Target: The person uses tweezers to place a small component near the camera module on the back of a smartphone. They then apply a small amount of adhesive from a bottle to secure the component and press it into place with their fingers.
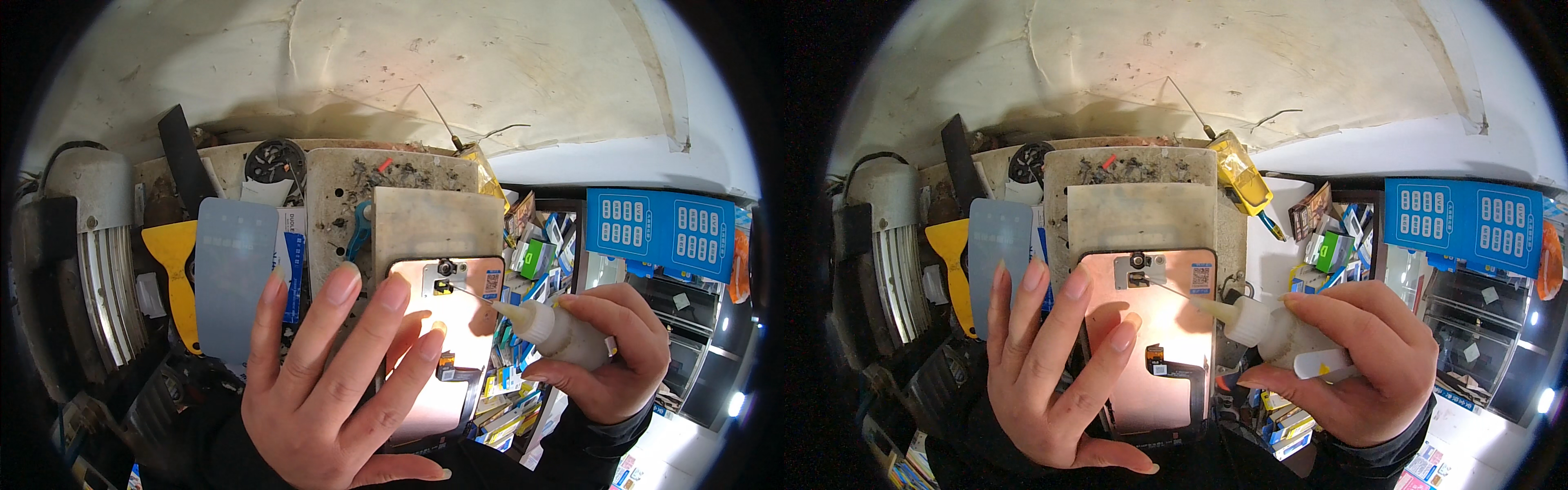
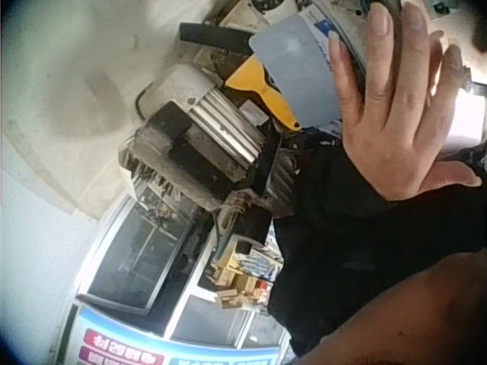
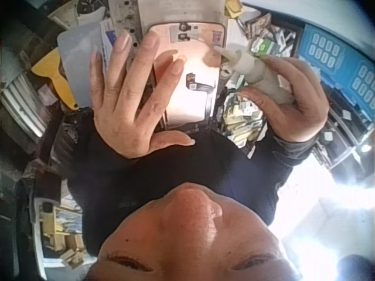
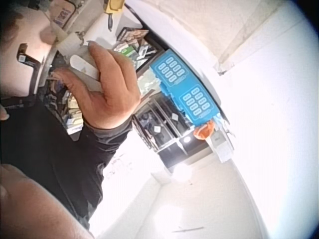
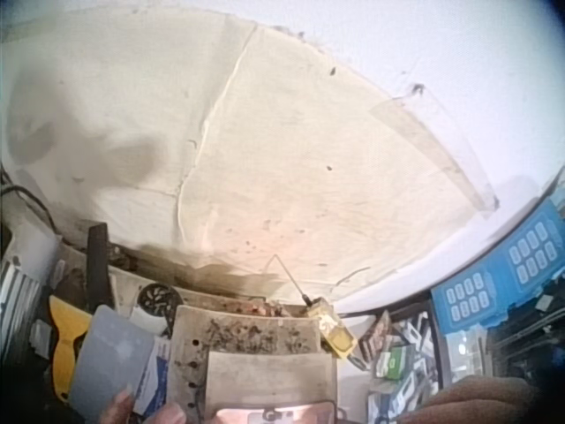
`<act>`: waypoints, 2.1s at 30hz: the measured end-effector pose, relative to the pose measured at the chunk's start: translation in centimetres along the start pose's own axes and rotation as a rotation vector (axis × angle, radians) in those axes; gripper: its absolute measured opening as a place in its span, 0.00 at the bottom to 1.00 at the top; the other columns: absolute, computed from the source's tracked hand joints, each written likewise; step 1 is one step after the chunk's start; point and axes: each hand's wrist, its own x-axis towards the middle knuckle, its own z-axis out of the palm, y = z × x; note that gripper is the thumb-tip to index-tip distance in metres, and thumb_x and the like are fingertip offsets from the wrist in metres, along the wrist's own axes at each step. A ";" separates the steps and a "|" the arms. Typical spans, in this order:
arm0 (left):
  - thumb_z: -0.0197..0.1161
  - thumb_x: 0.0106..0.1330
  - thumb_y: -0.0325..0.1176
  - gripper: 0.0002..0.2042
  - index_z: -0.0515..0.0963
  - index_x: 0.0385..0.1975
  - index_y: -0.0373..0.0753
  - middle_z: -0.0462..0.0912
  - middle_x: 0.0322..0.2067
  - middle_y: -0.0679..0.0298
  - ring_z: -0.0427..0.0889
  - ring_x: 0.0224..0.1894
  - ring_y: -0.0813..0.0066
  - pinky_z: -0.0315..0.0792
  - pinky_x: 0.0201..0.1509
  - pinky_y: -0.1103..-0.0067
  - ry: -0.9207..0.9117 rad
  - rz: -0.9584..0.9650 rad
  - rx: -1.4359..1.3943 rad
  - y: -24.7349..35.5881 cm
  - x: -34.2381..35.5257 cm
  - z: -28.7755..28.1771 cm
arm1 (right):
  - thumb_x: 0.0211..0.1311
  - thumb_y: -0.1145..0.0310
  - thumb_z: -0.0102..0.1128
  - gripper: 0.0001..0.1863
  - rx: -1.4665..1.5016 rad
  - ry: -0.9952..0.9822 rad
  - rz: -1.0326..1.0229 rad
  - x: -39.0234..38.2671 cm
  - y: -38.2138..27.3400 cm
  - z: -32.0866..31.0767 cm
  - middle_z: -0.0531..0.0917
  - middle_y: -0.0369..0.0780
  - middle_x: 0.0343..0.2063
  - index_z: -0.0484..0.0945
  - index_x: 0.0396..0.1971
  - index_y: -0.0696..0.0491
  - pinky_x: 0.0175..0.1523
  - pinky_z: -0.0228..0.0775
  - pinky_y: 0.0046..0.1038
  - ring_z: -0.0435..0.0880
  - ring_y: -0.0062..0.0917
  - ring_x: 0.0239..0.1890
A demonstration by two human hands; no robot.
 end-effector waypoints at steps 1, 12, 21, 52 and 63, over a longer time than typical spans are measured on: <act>0.42 0.61 0.83 0.47 0.80 0.63 0.48 0.71 0.68 0.42 0.62 0.74 0.35 0.50 0.73 0.34 -0.003 0.003 0.001 0.0 0.0 0.0 | 0.31 0.59 0.91 0.34 0.011 0.002 0.002 0.0 0.0 0.0 0.86 0.45 0.34 0.87 0.42 0.59 0.35 0.79 0.26 0.88 0.31 0.32; 0.42 0.62 0.82 0.46 0.79 0.64 0.49 0.70 0.69 0.43 0.60 0.75 0.37 0.48 0.74 0.34 -0.030 -0.039 -0.009 0.4 0.1 -0.3 | 0.31 0.59 0.91 0.34 0.006 -0.006 -0.003 0.2 -0.1 0.1 0.86 0.45 0.34 0.87 0.42 0.59 0.35 0.80 0.26 0.88 0.30 0.32; 0.41 0.63 0.82 0.46 0.80 0.63 0.49 0.70 0.69 0.43 0.60 0.76 0.37 0.49 0.73 0.35 -0.011 -0.030 -0.010 0.3 0.1 -0.1 | 0.30 0.58 0.91 0.34 -0.003 0.008 -0.016 0.2 -0.1 0.3 0.85 0.45 0.34 0.87 0.41 0.59 0.35 0.79 0.27 0.87 0.30 0.32; 0.40 0.61 0.83 0.50 0.78 0.64 0.43 0.73 0.67 0.46 0.62 0.74 0.35 0.49 0.73 0.34 -0.017 0.034 -0.004 0.3 -0.5 -0.6 | 0.32 0.51 0.90 0.39 0.191 0.143 -0.003 -1.6 1.6 0.8 0.86 0.45 0.34 0.86 0.44 0.60 0.38 0.78 0.28 0.87 0.32 0.34; 0.39 0.62 0.83 0.52 0.77 0.65 0.38 0.71 0.68 0.43 0.61 0.74 0.33 0.49 0.74 0.37 0.114 0.091 0.017 0.0 -1.8 -0.1 | 0.43 0.56 0.87 0.38 0.710 0.259 0.259 -5.2 3.1 3.0 0.87 0.47 0.47 0.82 0.50 0.65 0.56 0.76 0.29 0.86 0.29 0.48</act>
